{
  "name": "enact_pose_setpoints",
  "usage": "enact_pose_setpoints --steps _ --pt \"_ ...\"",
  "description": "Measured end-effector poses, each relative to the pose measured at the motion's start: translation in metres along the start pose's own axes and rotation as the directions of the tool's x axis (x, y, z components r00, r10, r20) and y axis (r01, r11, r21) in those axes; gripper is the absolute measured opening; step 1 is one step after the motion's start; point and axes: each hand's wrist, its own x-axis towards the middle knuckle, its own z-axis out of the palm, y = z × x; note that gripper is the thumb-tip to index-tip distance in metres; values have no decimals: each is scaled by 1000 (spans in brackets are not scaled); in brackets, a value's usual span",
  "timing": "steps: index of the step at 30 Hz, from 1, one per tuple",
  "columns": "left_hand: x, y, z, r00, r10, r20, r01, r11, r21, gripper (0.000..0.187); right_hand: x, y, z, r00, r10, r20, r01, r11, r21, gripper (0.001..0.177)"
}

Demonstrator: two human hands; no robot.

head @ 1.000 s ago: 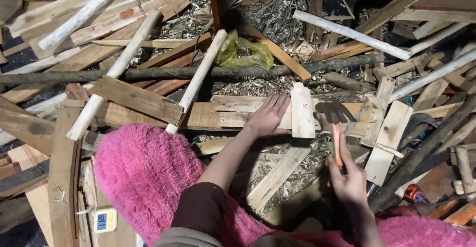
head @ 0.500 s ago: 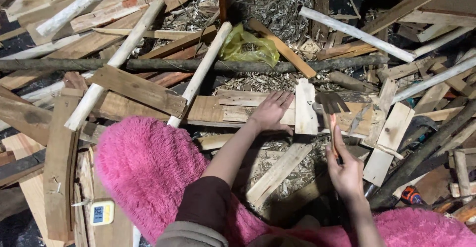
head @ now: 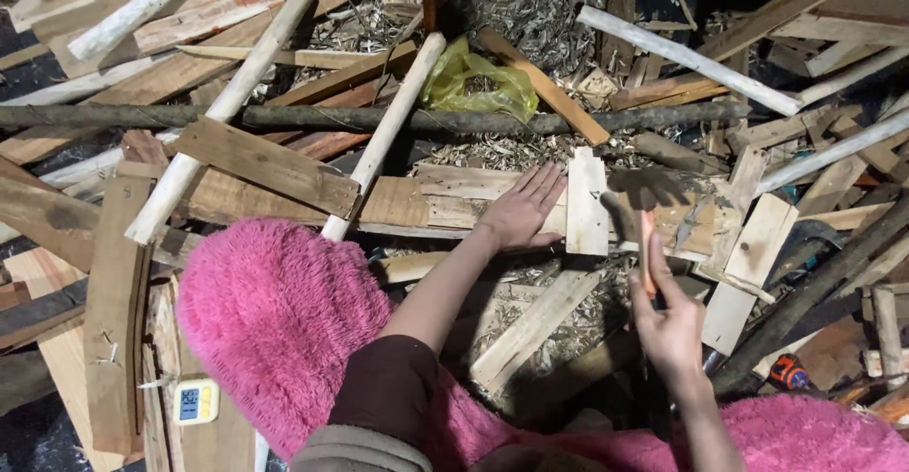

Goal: Assemble small wooden pieces using a hammer and nails

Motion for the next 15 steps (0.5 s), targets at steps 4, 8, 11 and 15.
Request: enact_pose_setpoints --steps 4,8,11,15 --pt "2 -2 15 997 35 -70 -35 999 4 104 -3 10 7 999 31 39 -32 999 6 62" --pt "4 -6 26 984 76 -160 -70 997 41 104 -3 12 9 995 -70 -69 70 998 -7 63" --pt "8 -9 37 980 80 -182 -78 997 18 106 -3 22 8 980 -134 -144 130 991 -37 60" --pt "5 -5 33 977 85 -193 -88 996 -9 105 8 22 15 950 -264 166 254 964 81 73"
